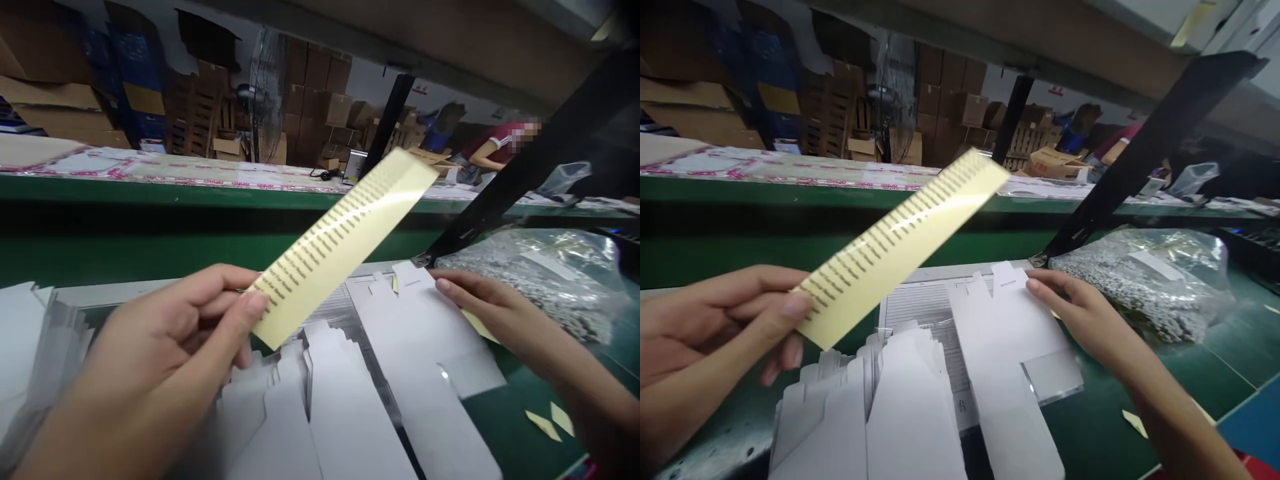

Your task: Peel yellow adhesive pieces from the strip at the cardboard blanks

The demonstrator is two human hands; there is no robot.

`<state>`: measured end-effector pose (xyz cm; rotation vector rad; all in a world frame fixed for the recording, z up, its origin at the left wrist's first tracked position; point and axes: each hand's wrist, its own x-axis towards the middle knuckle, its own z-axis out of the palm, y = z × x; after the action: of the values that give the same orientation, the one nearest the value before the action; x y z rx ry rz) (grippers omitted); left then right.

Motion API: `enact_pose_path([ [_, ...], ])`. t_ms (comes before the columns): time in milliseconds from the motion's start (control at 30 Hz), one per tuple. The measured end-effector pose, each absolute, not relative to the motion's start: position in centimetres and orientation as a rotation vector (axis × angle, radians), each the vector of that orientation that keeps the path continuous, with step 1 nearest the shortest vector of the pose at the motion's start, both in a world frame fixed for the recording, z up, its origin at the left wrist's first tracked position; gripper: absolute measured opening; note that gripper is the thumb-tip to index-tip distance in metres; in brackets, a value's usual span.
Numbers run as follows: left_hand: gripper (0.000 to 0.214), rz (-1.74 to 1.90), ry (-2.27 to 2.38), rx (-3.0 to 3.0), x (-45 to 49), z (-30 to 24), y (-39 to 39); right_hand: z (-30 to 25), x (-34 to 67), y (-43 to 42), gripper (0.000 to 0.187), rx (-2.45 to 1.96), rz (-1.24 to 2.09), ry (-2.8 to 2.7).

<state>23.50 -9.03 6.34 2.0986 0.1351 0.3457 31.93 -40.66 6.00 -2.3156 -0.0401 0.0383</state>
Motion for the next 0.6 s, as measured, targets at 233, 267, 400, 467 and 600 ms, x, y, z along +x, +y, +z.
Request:
enact_pose_path([
  [233,0.017,0.265,0.053,2.228,22.5,6.2,-10.8,7.1,26.7,-34.1,0.041,-2.459,-1.038,-0.979],
  [267,0.012,0.332,-0.048,2.255,22.5,6.3,-11.0,7.2,26.1,-33.0,0.042,-2.438,-1.070,-1.161],
  [400,0.024,0.504,-0.618,2.284,22.5,6.9,-11.0,7.6,26.0,-30.6,0.030,-2.379,-0.860,-1.394],
  [467,0.023,0.469,-0.626,2.320,22.2,7.2,-11.0,7.7,26.4,-30.4,0.028,-2.334,-0.831,-1.349],
  [600,0.014,0.378,-0.443,2.465,21.4,7.2,-11.3,7.5,26.7,-29.9,0.024,-2.280,-0.930,-1.294],
])
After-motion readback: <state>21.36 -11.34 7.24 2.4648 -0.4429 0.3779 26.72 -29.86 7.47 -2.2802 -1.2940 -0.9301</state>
